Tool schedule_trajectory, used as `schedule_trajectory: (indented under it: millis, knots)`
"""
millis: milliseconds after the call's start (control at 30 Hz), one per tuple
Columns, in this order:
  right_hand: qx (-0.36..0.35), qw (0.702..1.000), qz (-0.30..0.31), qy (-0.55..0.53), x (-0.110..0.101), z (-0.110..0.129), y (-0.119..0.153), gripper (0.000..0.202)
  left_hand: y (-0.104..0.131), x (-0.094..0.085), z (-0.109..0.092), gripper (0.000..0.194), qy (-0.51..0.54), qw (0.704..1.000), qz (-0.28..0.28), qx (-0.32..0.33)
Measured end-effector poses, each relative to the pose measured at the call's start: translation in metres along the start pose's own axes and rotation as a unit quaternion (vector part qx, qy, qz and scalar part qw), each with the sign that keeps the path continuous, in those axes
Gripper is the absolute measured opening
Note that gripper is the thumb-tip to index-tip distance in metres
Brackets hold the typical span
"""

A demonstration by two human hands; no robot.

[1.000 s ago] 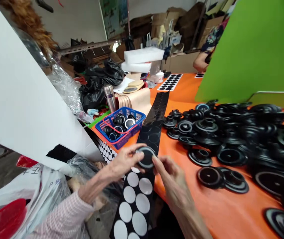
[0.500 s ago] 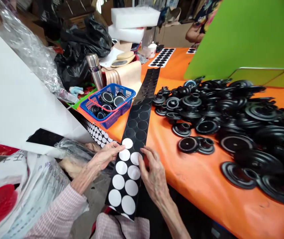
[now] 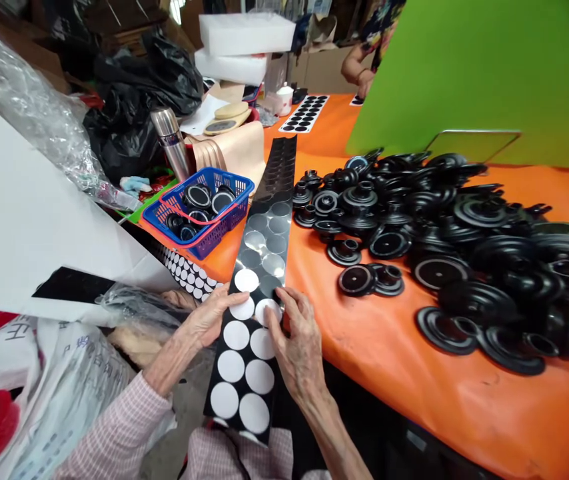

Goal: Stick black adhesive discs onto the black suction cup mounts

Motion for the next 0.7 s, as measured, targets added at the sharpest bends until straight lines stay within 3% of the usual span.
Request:
schedule_trajectory:
  millis: [167, 333, 467, 533, 633, 700]
  knots:
    - [0.001, 1.000, -0.013, 0.018, -0.003, 0.005, -0.016, 0.023, -0.004, 0.004, -0.017, 0.046, -0.033, 0.996, 0.017, 0.082]
    - [-0.037, 0.994, 0.039, 0.096, 0.011, 0.009, -0.021, 0.024, -0.007, 0.001, -0.015, 0.050, -0.063, 0.995, 0.018, 0.076]
    - [-0.066, 0.989, 0.019, 0.135, 0.017, 0.008, -0.017, 0.029, -0.009, 0.000, -0.018, 0.052, -0.092, 0.992, 0.003, 0.084]
    - [-0.049, 0.992, -0.024, 0.112, 0.005, 0.001, -0.021, 0.030, -0.009, -0.002, -0.020, 0.054, -0.108, 0.990, -0.005, 0.090]
    - [-0.002, 0.993, -0.104, 0.063, -0.029, -0.012, -0.030, 0.028, -0.006, -0.011, -0.020, 0.055, -0.163, 0.984, -0.023, 0.068]
    - [0.007, 0.992, -0.122, 0.042, -0.047, -0.014, -0.032, 0.025, 0.002, -0.025, -0.030, 0.053, -0.260, 0.956, -0.109, 0.087]
Point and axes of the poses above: each hand's wrist, its own y-axis away from the middle knuckle, its own x-axis out of the palm, z = x × y, the point moved 8 cm from there along -y, towards the middle knuckle, and after that the axes turned 11 degrees about -y, right-handed, at the moved point
